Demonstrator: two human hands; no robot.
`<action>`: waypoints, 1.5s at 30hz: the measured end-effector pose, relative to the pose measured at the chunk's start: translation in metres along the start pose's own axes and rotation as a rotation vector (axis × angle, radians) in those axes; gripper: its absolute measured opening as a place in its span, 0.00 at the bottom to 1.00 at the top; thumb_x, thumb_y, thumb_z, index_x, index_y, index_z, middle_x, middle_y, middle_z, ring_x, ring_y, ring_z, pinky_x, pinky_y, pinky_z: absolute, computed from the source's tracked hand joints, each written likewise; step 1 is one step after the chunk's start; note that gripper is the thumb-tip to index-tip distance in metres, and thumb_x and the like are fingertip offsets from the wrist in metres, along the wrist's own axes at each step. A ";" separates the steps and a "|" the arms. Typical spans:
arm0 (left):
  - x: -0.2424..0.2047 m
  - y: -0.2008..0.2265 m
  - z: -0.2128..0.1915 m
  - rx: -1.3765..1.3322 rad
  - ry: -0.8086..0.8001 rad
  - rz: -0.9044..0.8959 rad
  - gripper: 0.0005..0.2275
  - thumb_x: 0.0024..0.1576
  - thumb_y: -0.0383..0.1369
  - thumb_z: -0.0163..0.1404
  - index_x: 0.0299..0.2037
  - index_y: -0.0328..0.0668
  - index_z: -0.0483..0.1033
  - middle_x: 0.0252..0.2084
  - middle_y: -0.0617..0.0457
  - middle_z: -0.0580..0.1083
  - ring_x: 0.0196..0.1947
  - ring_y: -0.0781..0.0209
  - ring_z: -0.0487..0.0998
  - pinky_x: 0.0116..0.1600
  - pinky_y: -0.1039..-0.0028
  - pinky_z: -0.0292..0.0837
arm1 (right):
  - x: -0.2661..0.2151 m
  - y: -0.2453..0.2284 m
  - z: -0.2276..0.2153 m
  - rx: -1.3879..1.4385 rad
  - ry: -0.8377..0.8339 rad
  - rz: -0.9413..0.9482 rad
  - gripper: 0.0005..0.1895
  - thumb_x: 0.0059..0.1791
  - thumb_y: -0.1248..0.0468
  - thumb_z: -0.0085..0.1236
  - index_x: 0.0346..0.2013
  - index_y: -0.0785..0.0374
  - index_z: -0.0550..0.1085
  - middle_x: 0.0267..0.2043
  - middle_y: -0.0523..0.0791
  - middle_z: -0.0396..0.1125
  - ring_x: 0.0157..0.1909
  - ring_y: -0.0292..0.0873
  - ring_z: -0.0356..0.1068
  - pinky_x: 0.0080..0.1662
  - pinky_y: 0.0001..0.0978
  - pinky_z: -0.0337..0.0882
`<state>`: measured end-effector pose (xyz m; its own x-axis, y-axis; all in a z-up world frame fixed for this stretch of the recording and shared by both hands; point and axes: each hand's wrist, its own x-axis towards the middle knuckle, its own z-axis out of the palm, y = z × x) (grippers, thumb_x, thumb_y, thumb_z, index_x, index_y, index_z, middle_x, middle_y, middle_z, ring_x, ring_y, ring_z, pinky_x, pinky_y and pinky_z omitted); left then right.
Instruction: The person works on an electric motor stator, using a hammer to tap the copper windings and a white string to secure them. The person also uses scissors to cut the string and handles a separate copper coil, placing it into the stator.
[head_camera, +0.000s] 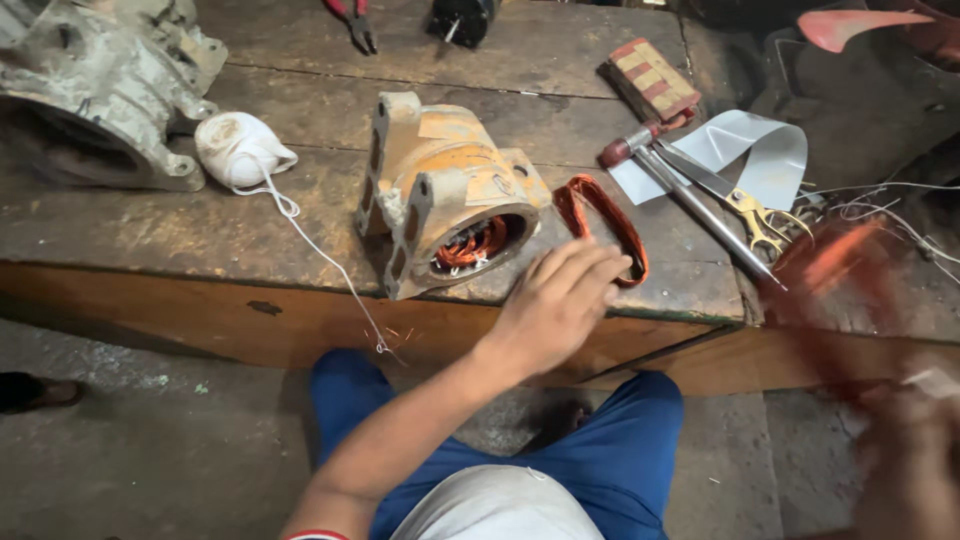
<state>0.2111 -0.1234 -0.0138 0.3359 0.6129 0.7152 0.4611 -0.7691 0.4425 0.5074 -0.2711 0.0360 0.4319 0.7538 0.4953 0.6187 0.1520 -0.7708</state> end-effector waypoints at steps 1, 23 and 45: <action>-0.004 0.007 -0.007 -0.198 -0.020 -0.069 0.16 0.67 0.35 0.48 0.65 0.43 0.68 0.62 0.47 0.74 0.64 0.51 0.73 0.71 0.59 0.67 | -0.010 0.001 0.002 0.106 -0.088 0.117 0.10 0.61 0.66 0.52 0.52 0.72 0.74 0.39 0.47 0.68 0.30 0.33 0.64 0.34 0.24 0.63; -0.014 0.009 -0.052 -1.463 -0.156 -0.402 0.30 0.66 0.29 0.53 0.75 0.42 0.50 0.76 0.44 0.59 0.80 0.55 0.55 0.85 0.62 0.43 | -0.052 0.028 0.084 0.479 -0.572 0.570 0.15 0.54 0.65 0.54 0.51 0.71 0.79 0.25 0.41 0.60 0.18 0.29 0.53 0.21 0.23 0.51; -0.044 0.010 -0.067 -1.299 -0.428 -0.751 0.32 0.60 0.28 0.54 0.72 0.35 0.49 0.45 0.45 0.77 0.43 0.60 0.77 0.54 0.64 0.73 | -0.039 0.034 0.102 0.675 -0.899 0.593 0.15 0.53 0.67 0.52 0.50 0.72 0.79 0.28 0.41 0.64 0.17 0.29 0.55 0.20 0.24 0.54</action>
<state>0.1458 -0.1699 -0.0045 0.6669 0.7448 0.0224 -0.2996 0.2405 0.9232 0.4451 -0.2299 -0.0501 -0.2325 0.9437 -0.2354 -0.0867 -0.2612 -0.9614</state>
